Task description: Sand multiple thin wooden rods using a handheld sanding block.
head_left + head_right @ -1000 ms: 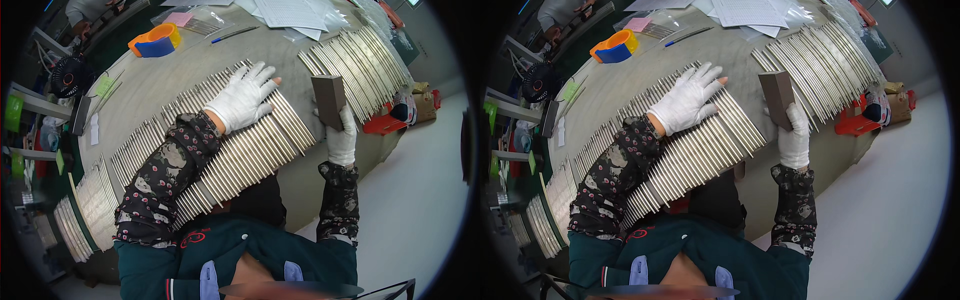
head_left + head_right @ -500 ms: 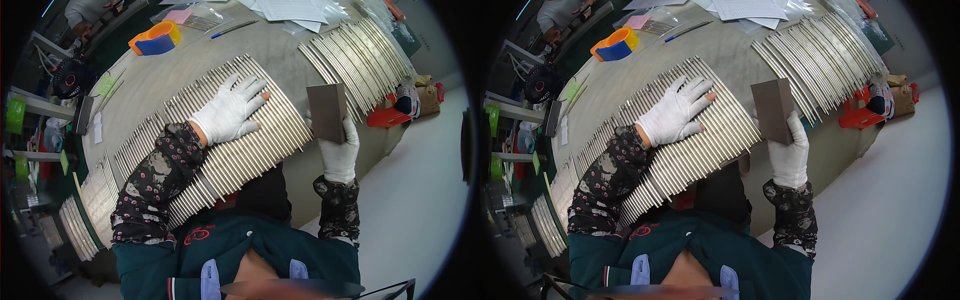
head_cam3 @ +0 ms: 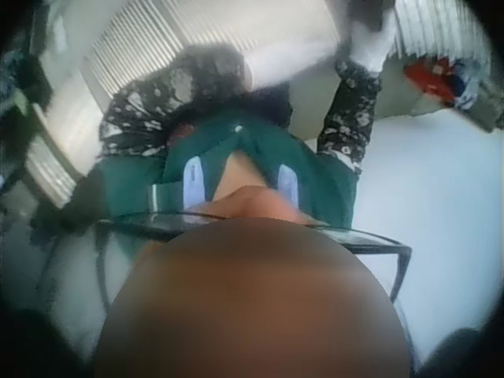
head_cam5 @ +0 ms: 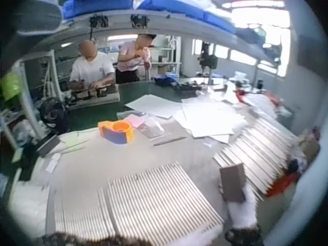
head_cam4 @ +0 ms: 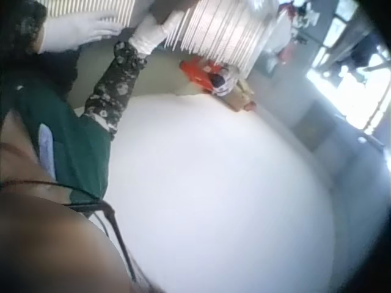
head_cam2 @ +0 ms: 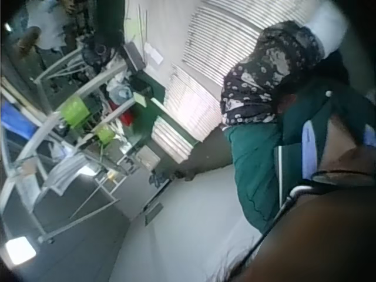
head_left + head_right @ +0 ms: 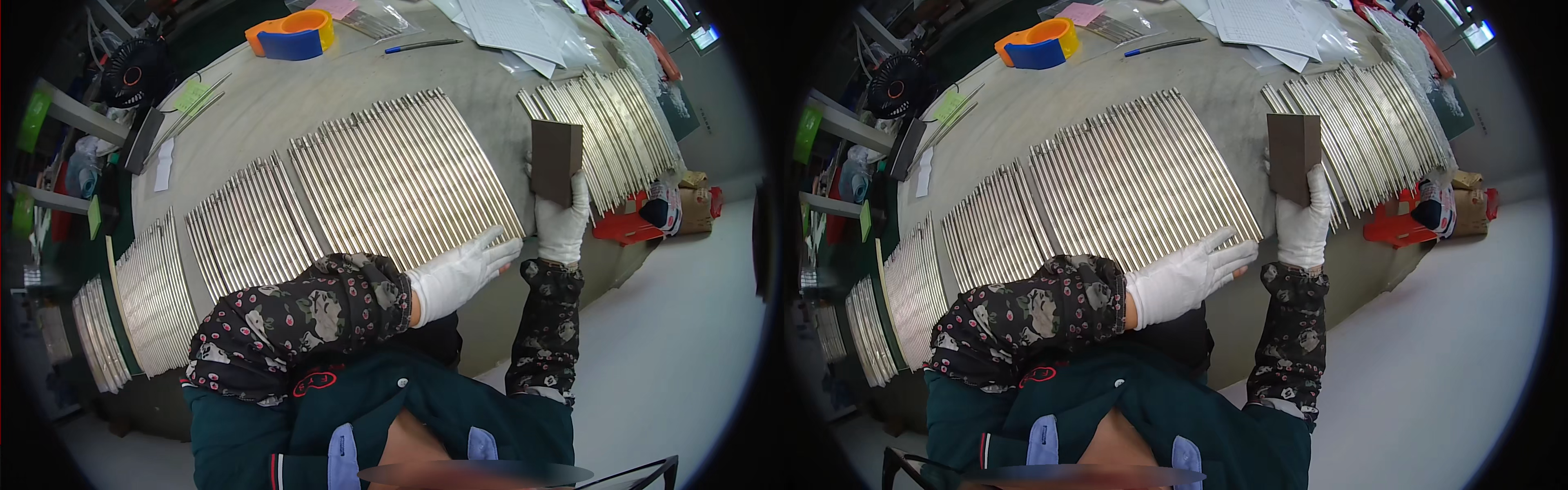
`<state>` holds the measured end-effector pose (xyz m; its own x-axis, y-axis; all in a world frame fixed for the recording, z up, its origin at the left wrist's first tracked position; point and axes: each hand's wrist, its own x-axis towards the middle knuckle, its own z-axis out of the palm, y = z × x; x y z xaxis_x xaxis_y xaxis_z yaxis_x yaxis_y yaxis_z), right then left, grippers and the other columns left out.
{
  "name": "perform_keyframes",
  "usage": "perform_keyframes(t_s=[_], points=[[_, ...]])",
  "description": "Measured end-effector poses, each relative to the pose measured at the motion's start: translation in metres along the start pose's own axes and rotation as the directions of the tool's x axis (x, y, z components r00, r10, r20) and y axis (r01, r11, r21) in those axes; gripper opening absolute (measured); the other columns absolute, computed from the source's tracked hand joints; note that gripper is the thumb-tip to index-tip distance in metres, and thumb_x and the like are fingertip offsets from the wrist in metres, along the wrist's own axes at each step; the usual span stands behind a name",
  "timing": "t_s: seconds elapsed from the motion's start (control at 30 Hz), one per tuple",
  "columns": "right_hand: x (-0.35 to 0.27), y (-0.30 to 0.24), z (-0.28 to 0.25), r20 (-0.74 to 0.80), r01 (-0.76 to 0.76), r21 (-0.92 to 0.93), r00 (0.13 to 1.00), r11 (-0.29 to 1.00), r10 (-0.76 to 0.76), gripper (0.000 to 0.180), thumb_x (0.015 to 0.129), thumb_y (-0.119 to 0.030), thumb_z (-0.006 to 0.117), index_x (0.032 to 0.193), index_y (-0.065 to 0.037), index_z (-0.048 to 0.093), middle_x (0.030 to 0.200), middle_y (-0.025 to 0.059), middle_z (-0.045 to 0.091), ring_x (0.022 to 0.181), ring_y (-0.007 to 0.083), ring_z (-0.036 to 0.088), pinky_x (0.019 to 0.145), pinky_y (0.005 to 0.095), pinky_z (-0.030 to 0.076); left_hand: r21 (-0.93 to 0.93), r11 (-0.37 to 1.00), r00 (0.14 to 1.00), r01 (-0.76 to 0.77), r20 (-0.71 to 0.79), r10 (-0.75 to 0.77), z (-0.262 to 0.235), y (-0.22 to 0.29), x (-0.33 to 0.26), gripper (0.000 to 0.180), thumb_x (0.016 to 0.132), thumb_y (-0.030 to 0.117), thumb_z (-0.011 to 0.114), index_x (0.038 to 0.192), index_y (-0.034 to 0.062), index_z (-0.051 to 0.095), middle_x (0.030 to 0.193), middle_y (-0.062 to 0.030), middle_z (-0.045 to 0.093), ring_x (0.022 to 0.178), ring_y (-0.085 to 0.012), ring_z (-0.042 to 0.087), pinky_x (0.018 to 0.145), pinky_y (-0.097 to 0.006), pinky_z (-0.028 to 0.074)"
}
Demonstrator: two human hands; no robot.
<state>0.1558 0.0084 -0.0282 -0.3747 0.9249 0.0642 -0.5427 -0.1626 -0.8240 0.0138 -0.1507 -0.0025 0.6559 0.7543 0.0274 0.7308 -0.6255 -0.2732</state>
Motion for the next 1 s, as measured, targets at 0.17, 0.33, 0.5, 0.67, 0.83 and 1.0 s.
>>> perform_keyframes(t_s=[0.17,0.33,0.5,0.67,0.83,1.0], points=[[0.002,0.006,-0.006,-0.007,0.035,0.063,0.999,0.997,-0.034,0.055,0.096,-0.036,0.050,0.135,0.003,0.043,0.127,0.0203,0.054,0.117,0.0320,0.052,0.104,0.0431,0.039,0.002,1.000,0.999,0.008,0.035,-0.008,-0.005,-0.002,-0.004,0.069,0.083,0.041,0.055,0.139,0.0027,0.043,0.151,-0.0052,0.034,0.142,-0.0213,0.022,0.118,-0.046,0.013],[0.002,0.008,-0.005,0.037,0.114,-0.011,0.993,0.993,-0.113,0.057,0.096,-0.037,0.050,0.135,0.003,0.042,0.127,0.0203,0.054,0.117,0.0315,0.053,0.104,0.0433,0.039,-0.170,0.985,0.999,-0.023,0.025,0.027,-0.011,-0.007,-0.016,0.068,0.082,0.038,0.058,0.139,0.0033,0.043,0.151,-0.0053,0.032,0.143,-0.0207,0.022,0.118,-0.046,0.014],[0.004,0.009,-0.013,0.090,0.112,-0.081,0.990,0.990,-0.105,0.061,0.095,-0.039,0.051,0.135,0.005,0.041,0.127,0.0220,0.054,0.117,0.0317,0.053,0.104,0.0434,0.039,-0.181,0.981,0.997,0.072,0.036,-0.067,-0.005,0.000,-0.023,0.072,0.080,0.044,0.063,0.138,0.0044,0.045,0.152,-0.0051,0.029,0.142,-0.0204,0.020,0.117,-0.046,0.015],[0.005,0.011,-0.014,0.099,0.127,-0.091,0.988,0.988,-0.118,0.064,0.092,-0.039,0.055,0.136,0.005,0.040,0.128,0.0208,0.053,0.118,0.0321,0.053,0.104,0.0441,0.039,-0.506,0.862,0.998,0.029,-0.035,-0.054,-0.016,0.000,-0.043,0.078,0.075,0.043,0.070,0.137,0.0048,0.043,0.151,-0.0104,0.030,0.142,-0.0263,0.022,0.115,-0.050,0.017],[0.006,0.007,-0.016,0.109,0.100,-0.060,0.990,0.993,-0.093,0.061,0.093,-0.035,0.055,0.137,0.005,0.039,0.130,0.0218,0.051,0.120,0.0336,0.051,0.105,0.0466,0.039,-0.585,0.797,0.981,0.152,-0.008,-0.194,-0.026,-0.037,-0.097,0.077,0.073,0.041,0.071,0.132,0.0025,0.042,0.146,-0.0195,0.033,0.136,-0.0370,0.032,0.111,-0.054,0.022],[0.011,0.007,-0.013,0.135,0.095,-0.027,0.987,0.995,-0.091,0.055,0.094,-0.030,0.054,0.135,0.004,0.042,0.129,0.0209,0.052,0.117,0.0320,0.053,0.104,0.0461,0.040,-0.356,0.883,0.951,0.307,0.090,-0.294,0.007,-0.061,-0.164,0.076,0.092,0.066,0.022,0.151,0.0180,0.017,0.153,-0.0211,0.021,0.138,-0.0415,0.025,0.112,-0.057,0.013]])
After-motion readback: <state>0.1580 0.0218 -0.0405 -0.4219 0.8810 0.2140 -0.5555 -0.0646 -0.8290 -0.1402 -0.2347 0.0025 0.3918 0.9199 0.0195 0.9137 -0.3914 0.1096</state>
